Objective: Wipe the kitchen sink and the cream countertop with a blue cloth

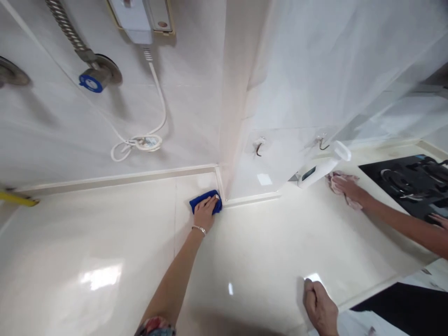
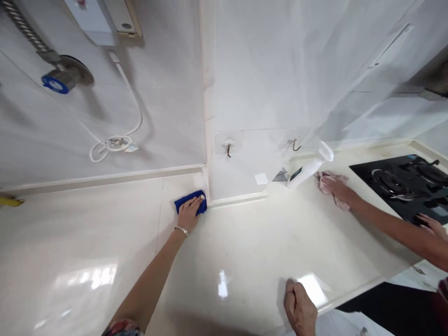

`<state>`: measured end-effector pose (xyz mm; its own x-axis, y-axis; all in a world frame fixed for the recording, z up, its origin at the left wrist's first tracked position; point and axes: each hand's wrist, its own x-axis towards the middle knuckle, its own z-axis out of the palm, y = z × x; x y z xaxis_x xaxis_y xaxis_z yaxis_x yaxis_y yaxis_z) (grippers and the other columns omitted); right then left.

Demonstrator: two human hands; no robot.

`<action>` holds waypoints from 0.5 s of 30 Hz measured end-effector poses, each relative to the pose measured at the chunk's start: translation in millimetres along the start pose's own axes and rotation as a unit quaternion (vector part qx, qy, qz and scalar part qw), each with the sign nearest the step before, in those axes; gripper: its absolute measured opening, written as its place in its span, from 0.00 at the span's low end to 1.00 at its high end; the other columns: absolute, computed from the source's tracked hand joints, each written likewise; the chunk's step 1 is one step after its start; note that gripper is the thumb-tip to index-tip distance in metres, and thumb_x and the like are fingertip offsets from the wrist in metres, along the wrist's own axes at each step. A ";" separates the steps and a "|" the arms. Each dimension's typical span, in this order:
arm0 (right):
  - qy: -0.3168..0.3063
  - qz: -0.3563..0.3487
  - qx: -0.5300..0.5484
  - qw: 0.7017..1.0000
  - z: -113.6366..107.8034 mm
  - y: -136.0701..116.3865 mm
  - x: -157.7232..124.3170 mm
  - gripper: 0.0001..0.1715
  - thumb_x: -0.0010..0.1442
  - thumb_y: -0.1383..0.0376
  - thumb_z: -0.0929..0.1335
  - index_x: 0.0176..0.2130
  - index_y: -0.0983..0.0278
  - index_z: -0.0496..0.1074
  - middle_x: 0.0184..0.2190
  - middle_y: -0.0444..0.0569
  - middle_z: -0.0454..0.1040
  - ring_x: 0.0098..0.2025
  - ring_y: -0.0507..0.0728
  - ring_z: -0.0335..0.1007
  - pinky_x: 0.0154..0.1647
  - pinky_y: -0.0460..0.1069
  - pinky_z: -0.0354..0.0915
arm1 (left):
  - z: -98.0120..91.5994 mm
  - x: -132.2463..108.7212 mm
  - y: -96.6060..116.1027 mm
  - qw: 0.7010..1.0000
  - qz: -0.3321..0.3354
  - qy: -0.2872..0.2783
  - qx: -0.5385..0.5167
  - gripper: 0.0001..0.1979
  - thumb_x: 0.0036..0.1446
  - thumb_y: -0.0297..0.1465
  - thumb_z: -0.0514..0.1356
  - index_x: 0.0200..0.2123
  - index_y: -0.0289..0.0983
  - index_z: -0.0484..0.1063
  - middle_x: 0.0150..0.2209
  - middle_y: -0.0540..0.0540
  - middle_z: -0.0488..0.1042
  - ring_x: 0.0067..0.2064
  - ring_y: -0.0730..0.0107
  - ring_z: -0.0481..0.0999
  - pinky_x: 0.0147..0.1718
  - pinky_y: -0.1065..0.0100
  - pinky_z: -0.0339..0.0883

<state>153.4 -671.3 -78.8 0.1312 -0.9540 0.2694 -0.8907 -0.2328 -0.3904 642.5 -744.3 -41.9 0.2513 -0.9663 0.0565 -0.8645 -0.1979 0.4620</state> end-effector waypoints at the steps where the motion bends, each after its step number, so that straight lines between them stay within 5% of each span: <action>1: 0.006 0.002 0.001 1.000 0.1 -0.7 0.1 0.13 0.63 0.60 0.60 0.27 0.57 0.64 0.18 0.41 0.65 0.18 0.54 0.64 0.20 0.48 0.60 | 2.4 -21.7 10.3 1.000 0.001 -0.007 0.002 0.35 0.54 0.20 0.53 0.66 0.38 0.64 0.68 0.48 0.60 0.69 0.56 0.57 0.65 0.49 0.52; 6: 0.000 0.006 0.026 1.000 0.8 -1.1 -0.4 0.13 0.62 0.60 0.60 0.26 0.57 0.64 0.18 0.41 0.65 0.18 0.55 0.65 0.22 0.49 0.60 | 41.0 -139.5 88.3 0.998 0.037 -0.050 -0.003 0.34 0.53 0.22 0.55 0.65 0.41 0.67 0.69 0.50 0.58 0.68 0.52 0.59 0.63 0.48 0.57; 9: 0.003 0.014 0.041 0.999 1.7 3.2 -2.0 0.13 0.60 0.58 0.61 0.26 0.57 0.65 0.18 0.43 0.66 0.18 0.56 0.65 0.21 0.49 0.60 | 74.8 -196.6 129.0 0.982 0.146 -0.093 -0.076 0.34 0.59 0.34 0.60 0.68 0.41 0.61 0.72 0.49 0.50 0.71 0.50 0.54 0.67 0.48 0.52; 12: 0.007 0.026 0.043 0.999 2.9 7.1 -3.9 0.13 0.59 0.55 0.62 0.26 0.56 0.67 0.19 0.44 0.69 0.18 0.56 0.64 0.20 0.49 0.59 | 91.2 -216.0 137.1 0.960 0.232 -0.109 -0.112 0.31 0.66 0.40 0.57 0.70 0.44 0.56 0.72 0.53 0.51 0.71 0.59 0.53 0.68 0.54 0.49; 15: 0.002 0.036 0.035 0.999 2.6 8.4 -5.4 0.14 0.58 0.54 0.62 0.27 0.57 0.68 0.20 0.44 0.68 0.17 0.54 0.61 0.20 0.48 0.58 | 79.8 -196.6 107.1 0.967 0.229 -0.082 -0.073 0.22 0.71 0.33 0.51 0.66 0.45 0.64 0.69 0.54 0.58 0.71 0.66 0.55 0.67 0.59 0.51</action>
<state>146.3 -668.6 -85.8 0.0658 -0.9679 0.2427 -0.8656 -0.1764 -0.4686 465.8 -588.7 -74.1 -0.2262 -0.9626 0.1492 -0.7947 0.2710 0.5431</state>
